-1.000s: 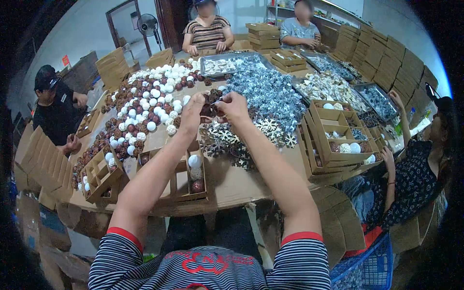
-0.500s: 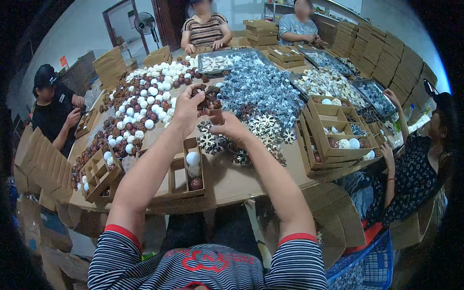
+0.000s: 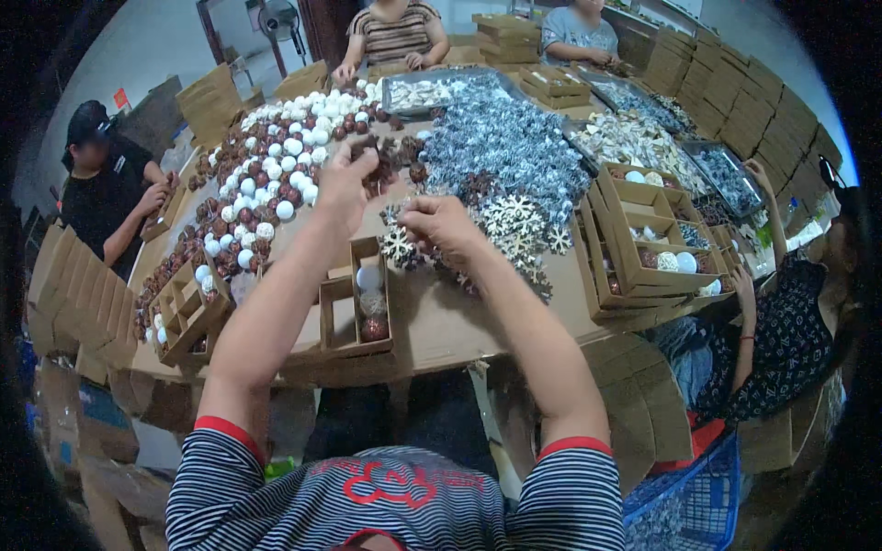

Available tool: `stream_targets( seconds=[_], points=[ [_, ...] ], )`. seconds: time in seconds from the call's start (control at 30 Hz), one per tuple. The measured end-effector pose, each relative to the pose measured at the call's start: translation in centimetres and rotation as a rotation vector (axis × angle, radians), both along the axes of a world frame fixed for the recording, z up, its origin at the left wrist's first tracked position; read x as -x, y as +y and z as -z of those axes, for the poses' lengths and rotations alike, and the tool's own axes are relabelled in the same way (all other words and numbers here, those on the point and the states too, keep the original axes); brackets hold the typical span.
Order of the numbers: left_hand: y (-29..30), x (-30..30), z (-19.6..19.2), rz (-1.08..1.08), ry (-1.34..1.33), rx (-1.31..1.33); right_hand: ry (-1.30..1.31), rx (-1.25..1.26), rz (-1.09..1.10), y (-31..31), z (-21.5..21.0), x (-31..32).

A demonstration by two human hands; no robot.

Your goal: The person packs decorative ornaments, placing pine cones, wooden snowflake cutouts, decorative balls, and figurines into partitioned boxes by hand.

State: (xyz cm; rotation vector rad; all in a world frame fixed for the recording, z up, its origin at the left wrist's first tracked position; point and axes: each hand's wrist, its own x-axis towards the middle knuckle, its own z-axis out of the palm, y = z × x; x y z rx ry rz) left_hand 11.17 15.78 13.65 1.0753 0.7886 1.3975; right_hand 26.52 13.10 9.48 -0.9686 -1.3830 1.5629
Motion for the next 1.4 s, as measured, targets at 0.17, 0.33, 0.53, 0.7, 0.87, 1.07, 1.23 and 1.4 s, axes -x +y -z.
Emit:
stream_targets(
  seconds=[0.17, 0.33, 0.53, 0.7, 0.87, 1.07, 1.23, 1.4],
  points=[
    [-0.4, 1.4, -1.5, 0.003, 0.053, -0.033, -0.564, -0.396, 0.062, 1.4, 1.2, -2.1],
    [-1.6, 1.9, -1.2, 0.009, 0.137, -0.039, -1.019, -0.871, 0.029, 2.6, 3.9, 1.2],
    [-3.4, 2.6, -0.7, 0.019, 0.162, -0.025, -1.424, -0.803, -0.127, 3.3, 4.8, 3.6],
    [-4.1, 3.7, -0.9, -0.011, 0.160, -0.015, -1.312, -0.831, -0.038, 3.2, 4.0, 2.6],
    [-3.7, 3.7, -0.8, -0.008, 0.170, -0.030, -1.154, -0.763, 0.055, 4.8, 5.4, 2.3],
    [-4.0, 5.4, -1.5, 0.009, 0.122, -0.064, -0.959, -0.711, 0.086, 5.4, 2.1, 1.6],
    [-4.5, 5.6, -1.6, 0.016, 0.138, -0.070, -0.686, -0.723, 0.195, 5.2, 0.3, -0.4],
    [-5.0, 5.2, -1.8, 0.122, 0.159, -0.061, -0.432, -0.427, 0.205, 4.3, -1.7, -2.1]
  ],
)
